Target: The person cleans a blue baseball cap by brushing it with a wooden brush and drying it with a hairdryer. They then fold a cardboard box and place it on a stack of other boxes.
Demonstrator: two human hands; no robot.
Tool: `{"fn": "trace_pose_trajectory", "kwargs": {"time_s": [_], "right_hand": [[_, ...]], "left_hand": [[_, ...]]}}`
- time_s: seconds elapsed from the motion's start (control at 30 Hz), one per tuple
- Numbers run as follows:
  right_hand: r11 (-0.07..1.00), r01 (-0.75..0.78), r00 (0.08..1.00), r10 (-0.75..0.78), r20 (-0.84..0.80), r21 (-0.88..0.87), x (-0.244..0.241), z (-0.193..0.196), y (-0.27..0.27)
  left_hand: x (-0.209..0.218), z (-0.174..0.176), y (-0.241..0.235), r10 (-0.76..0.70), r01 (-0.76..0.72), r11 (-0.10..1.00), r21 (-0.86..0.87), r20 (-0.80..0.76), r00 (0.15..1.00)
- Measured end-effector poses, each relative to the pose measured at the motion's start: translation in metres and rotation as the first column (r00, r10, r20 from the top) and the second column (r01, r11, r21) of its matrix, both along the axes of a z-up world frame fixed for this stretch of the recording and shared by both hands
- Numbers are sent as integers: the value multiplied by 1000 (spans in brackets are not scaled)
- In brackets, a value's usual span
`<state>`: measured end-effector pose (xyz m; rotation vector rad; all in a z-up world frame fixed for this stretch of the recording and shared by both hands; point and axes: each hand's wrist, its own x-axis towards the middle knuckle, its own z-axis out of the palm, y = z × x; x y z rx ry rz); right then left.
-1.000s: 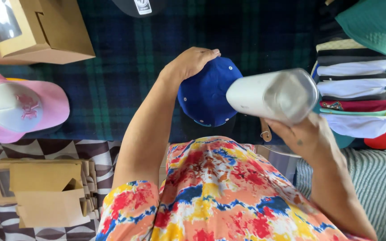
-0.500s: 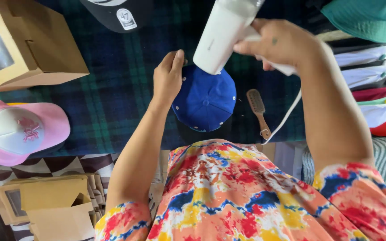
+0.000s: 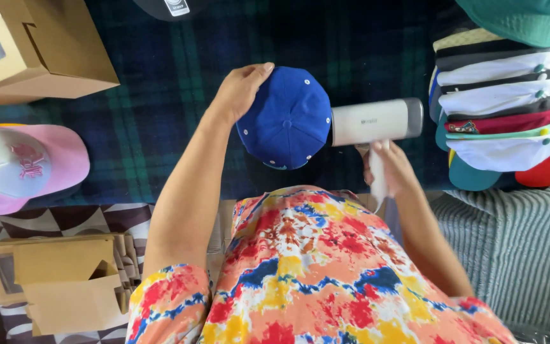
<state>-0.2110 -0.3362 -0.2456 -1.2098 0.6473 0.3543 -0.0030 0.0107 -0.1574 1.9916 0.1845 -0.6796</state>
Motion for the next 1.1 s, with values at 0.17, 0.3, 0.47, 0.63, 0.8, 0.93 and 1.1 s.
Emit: {"fn": "trace_pose_trajectory", "kwargs": {"time_s": [0.17, 0.3, 0.47, 0.63, 0.8, 0.93, 1.1], "right_hand": [[963, -44, 982, 91, 165, -266, -19, 118, 59], [310, -145, 806, 588, 70, -940, 1, 166, 69], [143, -33, 627, 773, 91, -989, 37, 209, 93], [162, -13, 641, 759, 116, -987, -11, 185, 81], [212, 111, 703, 674, 227, -971, -60, 150, 90], [126, 115, 730, 662, 170, -985, -23, 169, 107], [140, 99, 676, 717, 170, -985, -9, 193, 118]], "left_hand": [[12, 50, -2, -29, 9, 996, -94, -216, 976], [17, 37, -3, -55, 45, 997, -62, -171, 984], [50, -125, 19, -573, 399, 814, 422, 700, 426], [-12, 11, 13, 24, 39, 992, -121, 479, 877], [-30, 5, 11, -204, 245, 969, -19, 496, 844], [-19, -4, 7, -238, 252, 967, 39, 484, 842], [-16, 9, 8, -186, 262, 959, -106, 465, 866]]}}
